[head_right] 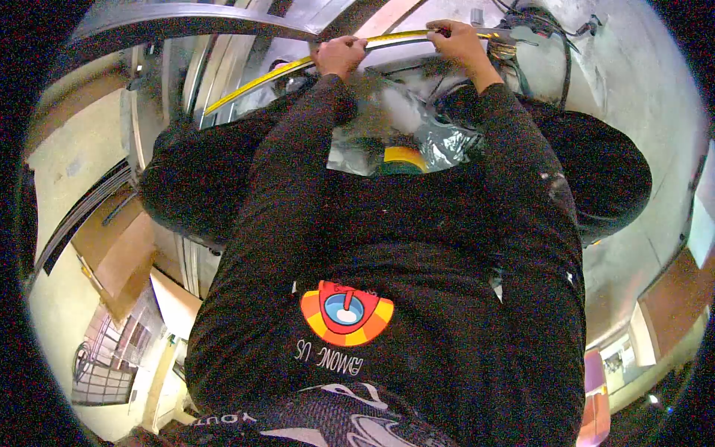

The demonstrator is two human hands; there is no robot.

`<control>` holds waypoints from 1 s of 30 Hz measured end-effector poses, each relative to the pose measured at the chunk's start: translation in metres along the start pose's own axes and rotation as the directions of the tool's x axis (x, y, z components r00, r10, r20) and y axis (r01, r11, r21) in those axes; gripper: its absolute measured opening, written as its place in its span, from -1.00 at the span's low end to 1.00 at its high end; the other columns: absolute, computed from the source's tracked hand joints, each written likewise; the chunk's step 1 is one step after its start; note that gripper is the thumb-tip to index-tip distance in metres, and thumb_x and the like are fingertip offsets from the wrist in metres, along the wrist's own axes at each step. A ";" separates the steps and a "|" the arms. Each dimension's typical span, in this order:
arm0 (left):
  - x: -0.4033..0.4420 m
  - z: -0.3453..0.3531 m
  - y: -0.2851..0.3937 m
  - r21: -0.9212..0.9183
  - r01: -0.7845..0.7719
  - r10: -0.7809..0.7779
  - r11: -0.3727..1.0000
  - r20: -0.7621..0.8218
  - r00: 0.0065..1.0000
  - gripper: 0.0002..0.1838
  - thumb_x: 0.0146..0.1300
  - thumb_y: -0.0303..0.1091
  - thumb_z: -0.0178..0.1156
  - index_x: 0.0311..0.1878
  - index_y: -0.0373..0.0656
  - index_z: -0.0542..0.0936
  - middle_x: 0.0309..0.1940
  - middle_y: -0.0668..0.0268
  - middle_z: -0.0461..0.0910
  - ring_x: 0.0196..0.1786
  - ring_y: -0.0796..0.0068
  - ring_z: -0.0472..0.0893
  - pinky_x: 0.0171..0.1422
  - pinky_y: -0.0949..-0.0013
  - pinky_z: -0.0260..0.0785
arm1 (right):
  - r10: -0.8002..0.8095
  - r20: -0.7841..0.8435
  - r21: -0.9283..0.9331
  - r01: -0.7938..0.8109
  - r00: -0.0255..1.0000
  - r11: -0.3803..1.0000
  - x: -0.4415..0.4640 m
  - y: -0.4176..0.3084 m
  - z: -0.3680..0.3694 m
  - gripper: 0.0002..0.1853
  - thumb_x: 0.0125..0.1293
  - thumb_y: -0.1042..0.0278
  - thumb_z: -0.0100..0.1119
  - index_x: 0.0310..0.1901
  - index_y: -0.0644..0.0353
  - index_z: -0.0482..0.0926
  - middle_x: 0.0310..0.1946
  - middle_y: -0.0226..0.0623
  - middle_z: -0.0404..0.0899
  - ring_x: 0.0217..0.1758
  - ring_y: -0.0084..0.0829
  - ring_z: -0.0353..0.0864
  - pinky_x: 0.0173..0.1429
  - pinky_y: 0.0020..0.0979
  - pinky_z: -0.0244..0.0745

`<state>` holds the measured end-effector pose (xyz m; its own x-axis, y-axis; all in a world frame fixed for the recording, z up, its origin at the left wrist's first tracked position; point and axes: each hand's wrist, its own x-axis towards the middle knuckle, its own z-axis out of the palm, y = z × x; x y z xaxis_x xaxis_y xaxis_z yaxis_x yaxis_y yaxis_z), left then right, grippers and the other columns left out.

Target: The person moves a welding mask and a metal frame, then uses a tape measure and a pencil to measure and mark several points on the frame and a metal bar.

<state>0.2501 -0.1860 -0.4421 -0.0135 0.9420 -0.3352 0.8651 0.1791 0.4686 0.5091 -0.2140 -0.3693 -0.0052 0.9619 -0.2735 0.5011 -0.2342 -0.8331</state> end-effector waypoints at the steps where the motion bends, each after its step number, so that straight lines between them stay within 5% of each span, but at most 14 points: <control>1: -0.002 0.000 0.002 0.060 0.019 -0.018 0.998 -0.013 1.000 -0.61 0.11 0.17 0.16 -0.12 0.23 0.75 -0.14 0.25 0.70 0.11 0.12 0.52 0.35 0.01 0.06 | 0.010 0.004 -0.008 -0.010 1.000 1.000 0.000 0.009 -0.002 -0.59 0.22 0.05 0.24 -0.03 0.18 0.67 -0.46 -0.30 0.67 -0.42 -0.50 0.63 -0.23 -0.45 0.54; 4: -0.003 -0.003 0.006 0.100 0.045 -0.045 0.994 -0.005 0.999 -0.55 0.06 0.24 0.17 -0.11 0.24 0.75 -0.14 0.28 0.70 0.08 0.18 0.55 0.35 0.04 0.05 | 0.096 0.009 -0.072 -0.095 0.995 0.993 0.006 0.018 -0.001 -0.65 0.27 0.13 0.16 -0.04 0.17 0.67 -0.44 -0.27 0.69 -0.41 -0.48 0.65 -0.21 -0.43 0.56; 6: -0.004 -0.008 0.011 0.175 0.032 -0.033 0.984 0.003 0.999 -0.49 0.00 0.31 0.17 -0.11 0.24 0.75 -0.14 0.29 0.70 0.05 0.18 0.57 0.35 0.04 0.05 | 0.121 -0.032 0.073 -0.119 0.992 0.990 0.003 0.023 0.005 -0.69 0.30 0.15 0.09 -0.10 0.16 0.67 -0.44 -0.28 0.70 -0.38 -0.44 0.68 -0.18 -0.42 0.56; 12: 0.003 -0.014 0.020 0.206 0.080 -0.099 0.975 0.084 0.991 -0.44 -0.05 0.36 0.20 -0.11 0.22 0.75 -0.14 0.26 0.71 0.05 0.18 0.62 0.30 -0.03 0.17 | 0.025 -0.051 0.013 -0.024 0.998 1.000 0.007 0.037 0.020 -0.73 0.21 0.16 0.15 -0.16 0.11 0.68 -0.41 -0.24 0.70 -0.31 -0.29 0.69 -0.11 -0.33 0.55; 15: -0.001 -0.017 0.029 0.219 0.064 -0.073 0.974 0.033 0.997 -0.44 -0.06 0.37 0.20 -0.16 0.20 0.76 -0.22 0.28 0.72 -0.04 0.20 0.65 0.25 -0.03 0.17 | -0.168 -0.128 -0.021 0.167 0.977 0.986 0.011 0.028 0.030 -0.79 0.17 0.24 0.23 -0.20 0.13 0.65 -0.35 -0.15 0.68 -0.33 -0.12 0.67 -0.14 -0.23 0.56; 16: -0.001 -0.016 0.032 0.225 0.070 -0.081 0.972 0.038 0.996 -0.44 -0.06 0.37 0.20 -0.16 0.20 0.76 -0.22 0.28 0.72 -0.04 0.20 0.65 0.25 -0.03 0.17 | -0.163 -0.122 -0.014 0.162 0.979 0.987 0.012 0.024 0.032 -0.79 0.17 0.24 0.23 -0.20 0.13 0.65 -0.35 -0.15 0.68 -0.33 -0.12 0.67 -0.14 -0.23 0.56; 18: 0.001 -0.015 0.040 0.234 0.007 -0.034 0.972 0.108 0.994 -0.44 -0.06 0.38 0.19 -0.20 0.18 0.77 -0.26 0.30 0.73 -0.10 0.21 0.67 0.20 0.00 0.18 | -0.160 -0.082 -0.022 0.159 0.984 0.987 0.013 0.020 0.035 -0.75 0.22 0.26 0.27 -0.14 0.20 0.64 -0.36 -0.27 0.70 -0.34 -0.47 0.66 -0.19 -0.46 0.54; 25: 0.005 -0.011 0.066 0.296 0.041 -0.093 0.954 0.164 0.982 -0.36 -0.12 0.42 0.20 -0.19 0.11 0.76 -0.20 0.27 0.72 -0.09 0.21 0.68 0.22 -0.01 0.15 | -0.063 -0.008 -0.090 0.062 0.998 0.994 0.016 0.024 0.041 -0.81 0.23 0.28 0.23 -0.18 0.16 0.63 -0.41 -0.26 0.67 -0.41 -0.48 0.61 -0.23 -0.44 0.50; 30: 0.013 -0.003 0.068 0.317 0.081 -0.157 0.945 0.220 0.963 -0.21 -0.17 0.53 0.16 -0.08 0.07 0.72 -0.03 0.23 0.67 0.06 0.15 0.62 0.25 -0.10 0.11 | -0.162 -0.046 -0.034 0.160 0.986 0.987 0.016 0.029 0.046 -0.82 0.25 0.30 0.21 -0.17 0.16 0.59 -0.40 -0.21 0.67 -0.35 -0.31 0.66 -0.20 -0.38 0.51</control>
<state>0.3071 -0.1610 -0.4115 -0.0380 0.8164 -0.5762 0.9753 0.1559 0.1565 0.4840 -0.2124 -0.4201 -0.0462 0.9925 -0.1129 0.5230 -0.0723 -0.8493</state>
